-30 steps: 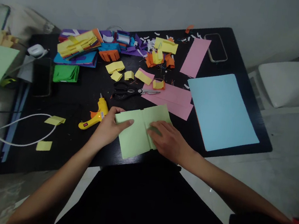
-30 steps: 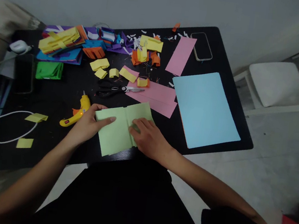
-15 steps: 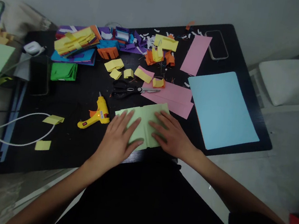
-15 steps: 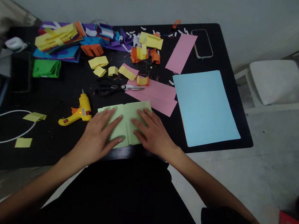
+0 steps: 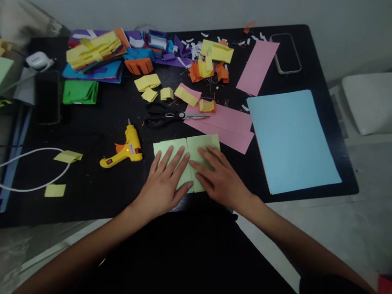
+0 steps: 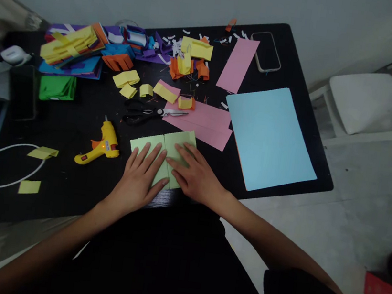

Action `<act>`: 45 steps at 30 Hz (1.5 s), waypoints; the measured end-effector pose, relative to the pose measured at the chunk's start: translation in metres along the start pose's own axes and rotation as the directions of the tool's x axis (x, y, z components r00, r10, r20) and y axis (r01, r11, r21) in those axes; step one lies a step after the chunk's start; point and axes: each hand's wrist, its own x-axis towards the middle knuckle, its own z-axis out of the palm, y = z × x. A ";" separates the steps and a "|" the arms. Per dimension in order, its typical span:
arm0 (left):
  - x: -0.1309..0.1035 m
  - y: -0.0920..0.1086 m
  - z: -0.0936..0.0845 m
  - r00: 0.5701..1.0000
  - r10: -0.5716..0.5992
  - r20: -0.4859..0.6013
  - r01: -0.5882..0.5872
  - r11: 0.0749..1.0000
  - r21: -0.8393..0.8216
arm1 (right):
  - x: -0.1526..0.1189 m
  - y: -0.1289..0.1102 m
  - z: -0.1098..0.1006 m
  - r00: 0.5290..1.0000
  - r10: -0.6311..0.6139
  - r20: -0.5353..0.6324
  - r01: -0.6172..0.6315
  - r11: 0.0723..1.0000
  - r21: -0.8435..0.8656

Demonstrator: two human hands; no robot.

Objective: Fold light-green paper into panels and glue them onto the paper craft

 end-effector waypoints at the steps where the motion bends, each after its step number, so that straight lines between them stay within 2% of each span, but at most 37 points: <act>1: 0.000 0.000 0.000 1.000 0.002 0.000 -0.002 1.000 0.003 | 0.000 0.000 0.001 1.000 0.003 -0.004 -0.003 1.000 0.004; 4: 0.002 0.002 -0.002 1.000 -0.003 0.011 0.003 1.000 0.017 | 0.001 0.001 0.001 1.000 0.000 -0.017 0.000 1.000 0.017; 8: 0.001 0.010 -0.014 0.998 -0.031 0.053 0.028 0.997 0.073 | 0.004 0.006 -0.003 0.999 -0.036 0.008 0.036 0.998 0.043; 13: -0.003 0.016 -0.030 0.995 -0.021 0.100 0.004 0.985 0.173 | 0.014 0.027 -0.017 0.968 -0.227 0.104 0.218 0.971 0.098; 16: -0.002 0.009 -0.032 0.994 0.062 0.090 -0.078 0.981 0.179 | 0.022 0.038 -0.026 0.941 -0.307 0.139 0.293 0.949 0.114; 19: 0.000 -0.003 -0.028 0.978 0.195 0.080 -0.202 0.975 0.095 | 0.027 0.039 -0.033 0.939 -0.311 0.148 0.302 0.950 0.082; 22: 0.001 -0.012 -0.021 0.973 0.224 0.052 -0.223 0.975 -0.010 | 0.021 0.028 -0.034 0.983 -0.178 0.039 0.178 0.984 -0.001; 24: 0.001 -0.014 -0.017 0.979 0.203 0.034 -0.202 0.979 -0.034 | 0.011 0.017 -0.030 0.995 0.010 -0.098 -0.017 0.997 -0.073; 27: 0.000 -0.010 -0.011 0.983 0.184 0.020 -0.184 0.983 -0.004 | -0.004 0.003 -0.016 0.940 0.234 -0.249 -0.262 0.962 -0.083; 30: -0.002 0.002 0.000 0.991 0.137 -0.014 -0.136 0.990 0.028 | -0.008 -0.001 -0.001 0.897 0.321 -0.304 -0.332 0.943 0.015; 33: -0.005 0.021 0.011 0.998 0.017 -0.067 -0.013 0.998 0.055 | 0.002 0.008 0.005 0.907 0.305 -0.292 -0.286 0.952 0.108; 37: -0.011 0.040 0.015 0.988 -0.106 -0.115 0.117 0.989 0.094 | 0.023 0.025 0.001 0.960 0.197 -0.197 -0.157 0.967 0.203; 41: -0.015 0.035 0.006 0.986 -0.100 -0.135 0.112 0.990 0.081 | 0.039 0.035 0.001 0.988 0.085 -0.132 -0.050 0.966 0.253; 45: -0.022 0.017 -0.005 0.981 -0.005 -0.193 0.007 1.000 0.006 | 0.047 0.029 0.003 0.994 0.003 -0.109 0.022 0.972 0.233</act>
